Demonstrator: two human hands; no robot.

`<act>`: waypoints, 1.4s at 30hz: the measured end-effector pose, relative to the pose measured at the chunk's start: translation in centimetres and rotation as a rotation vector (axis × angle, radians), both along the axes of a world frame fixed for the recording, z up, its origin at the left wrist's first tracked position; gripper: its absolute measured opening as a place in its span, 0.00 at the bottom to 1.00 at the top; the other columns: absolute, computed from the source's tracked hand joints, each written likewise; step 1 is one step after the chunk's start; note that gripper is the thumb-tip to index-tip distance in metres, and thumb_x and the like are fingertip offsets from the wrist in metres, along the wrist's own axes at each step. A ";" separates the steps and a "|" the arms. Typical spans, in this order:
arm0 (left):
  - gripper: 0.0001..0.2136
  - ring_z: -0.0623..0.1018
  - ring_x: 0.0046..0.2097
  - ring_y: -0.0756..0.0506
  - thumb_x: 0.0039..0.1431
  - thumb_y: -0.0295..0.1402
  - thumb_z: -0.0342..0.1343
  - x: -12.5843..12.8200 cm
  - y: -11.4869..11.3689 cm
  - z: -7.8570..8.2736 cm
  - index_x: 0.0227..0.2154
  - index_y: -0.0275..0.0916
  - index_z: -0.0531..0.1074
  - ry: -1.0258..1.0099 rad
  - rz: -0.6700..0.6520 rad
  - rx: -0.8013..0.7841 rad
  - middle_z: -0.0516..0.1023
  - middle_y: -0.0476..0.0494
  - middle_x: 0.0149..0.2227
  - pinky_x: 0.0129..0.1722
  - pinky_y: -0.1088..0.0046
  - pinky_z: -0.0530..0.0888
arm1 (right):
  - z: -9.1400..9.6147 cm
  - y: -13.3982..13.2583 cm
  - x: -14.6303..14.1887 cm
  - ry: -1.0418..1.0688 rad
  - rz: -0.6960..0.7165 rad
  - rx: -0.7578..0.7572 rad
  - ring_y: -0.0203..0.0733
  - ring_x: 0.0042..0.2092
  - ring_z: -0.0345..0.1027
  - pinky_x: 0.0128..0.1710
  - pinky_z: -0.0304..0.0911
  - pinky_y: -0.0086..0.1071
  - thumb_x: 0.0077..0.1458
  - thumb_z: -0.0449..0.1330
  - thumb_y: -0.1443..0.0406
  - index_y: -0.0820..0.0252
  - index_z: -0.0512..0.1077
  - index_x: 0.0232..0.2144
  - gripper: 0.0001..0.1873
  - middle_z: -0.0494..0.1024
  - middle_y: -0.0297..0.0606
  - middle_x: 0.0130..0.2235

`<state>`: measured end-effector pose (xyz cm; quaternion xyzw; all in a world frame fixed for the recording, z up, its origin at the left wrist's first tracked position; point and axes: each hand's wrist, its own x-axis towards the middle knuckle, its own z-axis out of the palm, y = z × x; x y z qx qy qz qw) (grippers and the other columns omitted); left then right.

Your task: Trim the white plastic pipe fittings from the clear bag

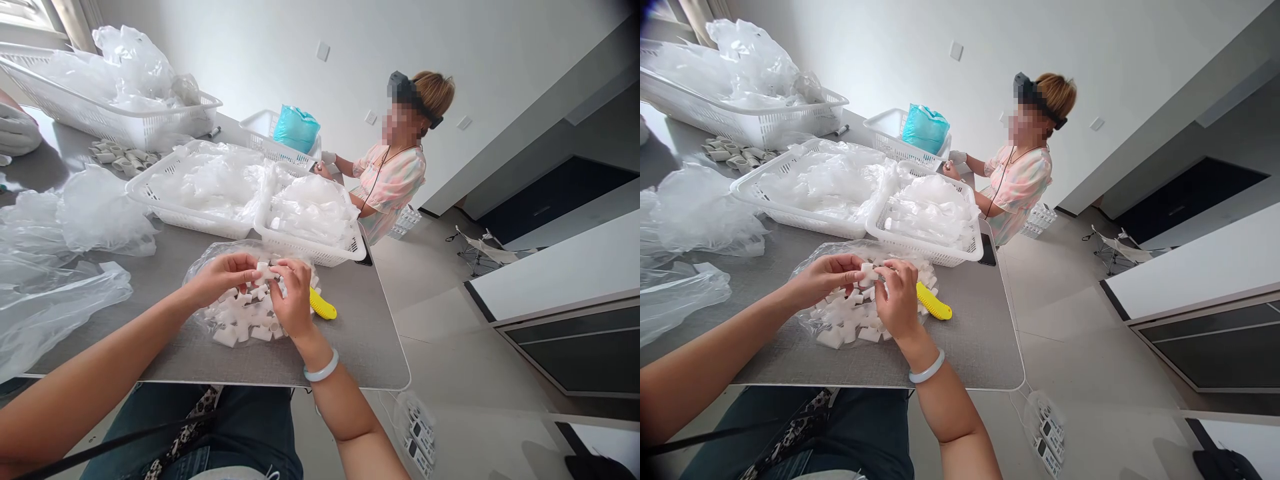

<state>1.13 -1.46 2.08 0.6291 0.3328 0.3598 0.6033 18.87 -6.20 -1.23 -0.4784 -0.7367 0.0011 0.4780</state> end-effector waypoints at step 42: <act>0.12 0.80 0.41 0.42 0.59 0.45 0.59 -0.3 0.3 -1.1 0.37 0.43 0.79 0.203 0.236 0.721 0.81 0.42 0.39 0.42 0.66 0.77 | 0.4 0.2 0.1 0.148 -0.006 -0.114 0.45 0.51 0.69 0.53 0.64 0.41 0.68 0.50 0.55 0.53 0.75 0.43 0.16 0.78 0.41 0.45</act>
